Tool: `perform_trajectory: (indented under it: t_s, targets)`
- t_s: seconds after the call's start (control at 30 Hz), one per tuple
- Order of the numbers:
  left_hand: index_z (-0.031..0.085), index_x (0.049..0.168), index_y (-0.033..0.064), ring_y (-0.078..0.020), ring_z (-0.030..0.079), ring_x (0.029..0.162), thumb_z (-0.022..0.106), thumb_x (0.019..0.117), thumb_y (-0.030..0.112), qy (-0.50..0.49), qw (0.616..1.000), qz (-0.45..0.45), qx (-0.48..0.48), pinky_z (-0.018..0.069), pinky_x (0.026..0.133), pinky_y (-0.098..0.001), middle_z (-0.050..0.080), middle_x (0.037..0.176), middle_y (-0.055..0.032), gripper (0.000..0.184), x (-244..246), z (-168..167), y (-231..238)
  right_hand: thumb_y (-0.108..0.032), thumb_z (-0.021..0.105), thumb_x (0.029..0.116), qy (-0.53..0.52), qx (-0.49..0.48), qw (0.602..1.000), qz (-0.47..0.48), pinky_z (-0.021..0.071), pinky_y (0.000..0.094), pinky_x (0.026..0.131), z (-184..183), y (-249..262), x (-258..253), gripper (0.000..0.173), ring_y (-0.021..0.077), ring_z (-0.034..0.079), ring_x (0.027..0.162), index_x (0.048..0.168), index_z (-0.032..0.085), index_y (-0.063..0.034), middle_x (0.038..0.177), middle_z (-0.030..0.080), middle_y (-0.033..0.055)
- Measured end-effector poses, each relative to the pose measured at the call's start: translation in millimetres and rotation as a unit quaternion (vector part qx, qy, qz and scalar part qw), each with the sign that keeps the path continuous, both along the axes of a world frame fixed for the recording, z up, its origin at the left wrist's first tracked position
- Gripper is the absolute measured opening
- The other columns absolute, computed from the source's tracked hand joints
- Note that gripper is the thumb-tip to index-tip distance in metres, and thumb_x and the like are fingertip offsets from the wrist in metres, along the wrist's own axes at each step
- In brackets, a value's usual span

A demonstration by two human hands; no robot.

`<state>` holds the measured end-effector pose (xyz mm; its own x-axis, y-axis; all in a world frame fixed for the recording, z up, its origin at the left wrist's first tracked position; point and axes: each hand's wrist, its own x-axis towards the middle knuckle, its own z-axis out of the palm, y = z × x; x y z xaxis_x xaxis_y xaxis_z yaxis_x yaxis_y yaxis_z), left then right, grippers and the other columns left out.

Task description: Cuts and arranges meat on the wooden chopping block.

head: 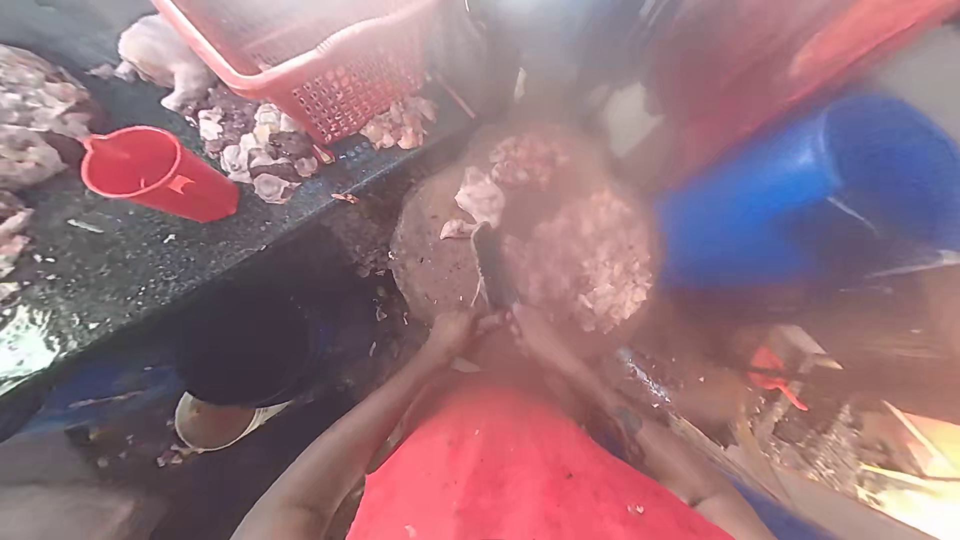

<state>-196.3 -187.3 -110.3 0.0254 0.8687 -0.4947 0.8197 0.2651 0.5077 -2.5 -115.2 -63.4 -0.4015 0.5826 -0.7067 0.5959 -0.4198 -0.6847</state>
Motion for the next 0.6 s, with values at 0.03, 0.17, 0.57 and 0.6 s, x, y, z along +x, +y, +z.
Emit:
perform_trajectory:
  t_s: [0.03, 0.17, 0.57, 0.6]
  targets:
    - [0.064, 0.134, 0.0158, -0.0407, 0.066, 0.115, 0.06, 0.0989, 0.043, -0.017, 0.999, 0.026, -0.036, 0.0502, 0.096, -0.0652, 0.071, 0.12, -0.0183, 0.045, -3, 8, -8, -0.043, 0.03, 0.1123, -0.003, 0.05, 0.999, 0.015, 0.0523, 0.0327, 0.054, 7, -1, -3, 0.048, 0.0151, 0.056, 0.058, 0.125, 0.058, -0.0063, 0.081, 0.059, 0.0046]
    - [0.062, 0.135, 0.0147, -0.0381, 0.068, 0.111, 0.063, 0.0984, 0.04, -0.073, 0.979, 0.16, -0.104, 0.0512, 0.096, -0.0636, 0.07, 0.118, -0.0182, 0.044, -28, 10, -60, -0.04, 0.044, 0.1076, -0.004, 0.29, 0.955, 0.063, 0.057, 0.0425, 0.075, 30, -11, 10, 0.047, 0.0207, 0.065, 0.077, 0.133, 0.059, -0.0029, 0.09, 0.067, 0.0108]
    - [0.069, 0.117, 0.0053, -0.0329, 0.062, 0.116, 0.07, 0.0918, 0.014, -0.034, 0.93, 0.338, 0.139, 0.049, 0.102, -0.0515, 0.067, 0.118, -0.0172, 0.027, -65, -2, -95, -0.056, 0.043, 0.1051, 0.012, 0.307, 0.92, 0.243, 0.0563, 0.0488, 0.079, 48, -9, -12, 0.055, 0.023, 0.067, 0.082, 0.123, 0.066, -0.0086, 0.09, 0.069, 0.0099]
    - [0.069, 0.117, 0.0057, -0.0325, 0.062, 0.117, 0.069, 0.0921, 0.014, -0.033, 0.93, 0.342, 0.127, 0.0487, 0.103, -0.0515, 0.068, 0.118, -0.017, 0.026, -66, -3, -95, -0.054, 0.045, 0.1054, 0.005, 0.304, 0.913, 0.271, 0.0564, 0.0491, 0.08, 49, -8, -18, 0.052, 0.0237, 0.068, 0.084, 0.123, 0.066, -0.0093, 0.092, 0.07, 0.0101]
